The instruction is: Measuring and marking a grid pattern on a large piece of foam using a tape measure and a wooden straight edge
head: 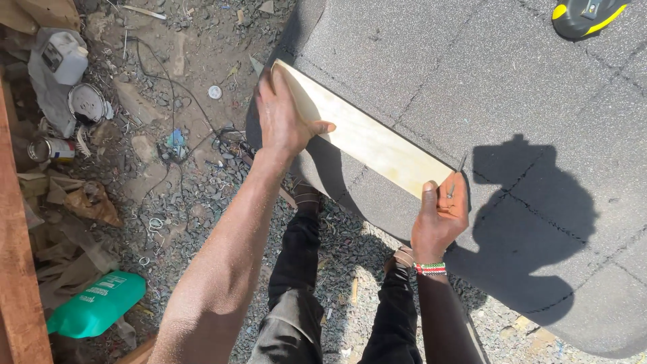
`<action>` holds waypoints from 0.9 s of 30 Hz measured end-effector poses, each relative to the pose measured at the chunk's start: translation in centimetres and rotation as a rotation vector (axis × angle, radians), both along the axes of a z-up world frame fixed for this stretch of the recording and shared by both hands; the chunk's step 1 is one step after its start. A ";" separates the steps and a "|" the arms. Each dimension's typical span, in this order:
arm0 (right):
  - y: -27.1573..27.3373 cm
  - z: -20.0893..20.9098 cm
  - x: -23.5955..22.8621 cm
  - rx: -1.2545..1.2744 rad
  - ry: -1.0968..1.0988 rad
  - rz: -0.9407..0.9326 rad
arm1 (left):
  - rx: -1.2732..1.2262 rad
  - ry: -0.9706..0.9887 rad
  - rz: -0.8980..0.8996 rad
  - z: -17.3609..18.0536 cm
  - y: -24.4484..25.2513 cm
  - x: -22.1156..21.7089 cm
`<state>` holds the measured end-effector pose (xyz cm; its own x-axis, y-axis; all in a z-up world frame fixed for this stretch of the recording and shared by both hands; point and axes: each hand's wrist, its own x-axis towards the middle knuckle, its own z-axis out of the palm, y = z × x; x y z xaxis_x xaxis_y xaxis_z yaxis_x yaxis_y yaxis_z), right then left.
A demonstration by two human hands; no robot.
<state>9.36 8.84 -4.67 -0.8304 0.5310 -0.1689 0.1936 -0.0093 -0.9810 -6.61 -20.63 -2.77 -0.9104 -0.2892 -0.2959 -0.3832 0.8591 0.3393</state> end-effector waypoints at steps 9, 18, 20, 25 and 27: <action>-3.6 -3.2 -1.4 -0.031 0.038 -0.001 | -0.001 0.038 -0.076 -1.3 -3.2 -2.7; -4.3 -3.0 -2.3 0.186 -0.006 0.048 | -0.053 -0.021 -0.027 -1.2 -3.0 -3.4; -4.4 -3.1 -2.4 0.139 0.022 0.043 | -0.059 -0.064 -0.014 -1.1 -2.9 -3.3; -3.9 -4.4 -1.9 0.314 -0.031 0.062 | -0.057 -0.208 -0.004 -0.1 -1.7 -3.6; -3.6 -4.5 -1.7 0.430 -0.064 0.085 | -0.053 -0.337 0.035 1.9 0.2 -3.6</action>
